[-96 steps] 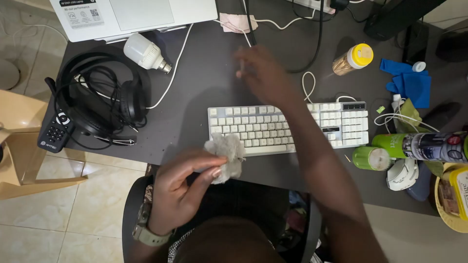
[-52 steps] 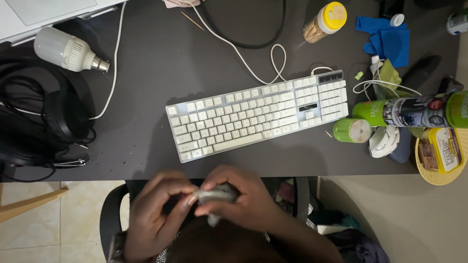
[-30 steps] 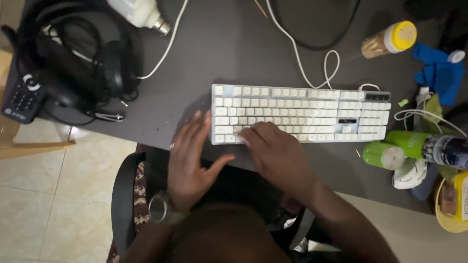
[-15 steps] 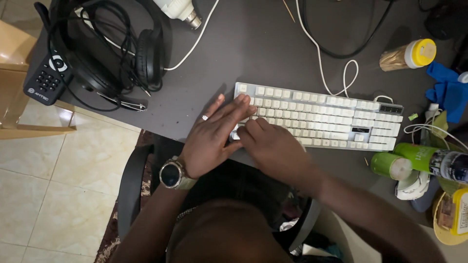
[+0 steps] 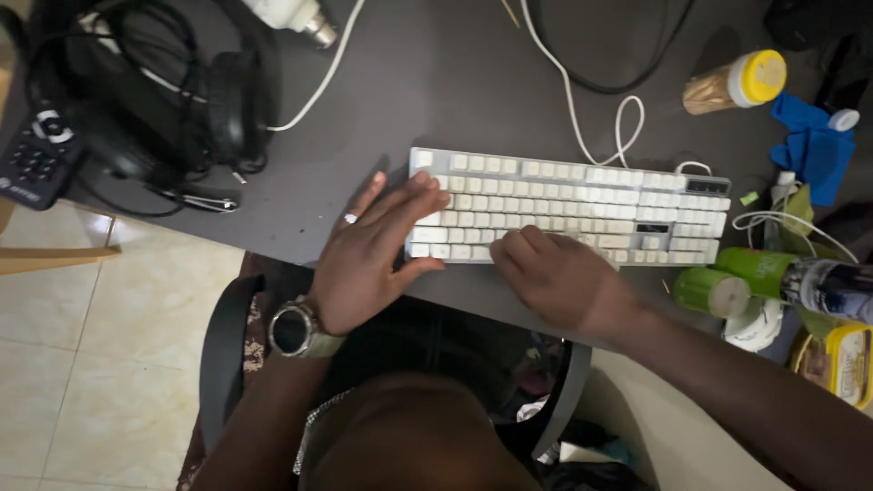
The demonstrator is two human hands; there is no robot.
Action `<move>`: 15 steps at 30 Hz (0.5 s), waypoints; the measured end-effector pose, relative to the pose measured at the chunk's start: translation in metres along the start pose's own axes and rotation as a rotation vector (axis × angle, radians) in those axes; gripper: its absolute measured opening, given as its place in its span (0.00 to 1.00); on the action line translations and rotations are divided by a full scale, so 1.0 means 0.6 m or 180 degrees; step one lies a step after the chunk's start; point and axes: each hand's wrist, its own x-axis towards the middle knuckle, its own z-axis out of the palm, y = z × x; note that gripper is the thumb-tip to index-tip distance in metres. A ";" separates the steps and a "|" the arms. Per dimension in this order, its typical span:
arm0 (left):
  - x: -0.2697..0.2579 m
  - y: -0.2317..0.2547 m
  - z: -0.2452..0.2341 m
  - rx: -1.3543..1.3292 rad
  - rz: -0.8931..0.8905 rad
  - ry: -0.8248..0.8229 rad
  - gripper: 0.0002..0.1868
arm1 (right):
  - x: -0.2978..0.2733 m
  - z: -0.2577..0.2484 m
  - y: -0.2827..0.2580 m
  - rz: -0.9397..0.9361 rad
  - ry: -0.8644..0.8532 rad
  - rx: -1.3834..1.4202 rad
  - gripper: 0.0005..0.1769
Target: Clean a mechanical keyboard using a cloth, a toothpick, and cleaning spray.
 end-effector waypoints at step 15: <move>-0.001 -0.014 0.019 0.0447 0.0175 0.0028 0.47 | -0.145 0.005 0.079 0.0030 -0.0437 -0.0748 0.18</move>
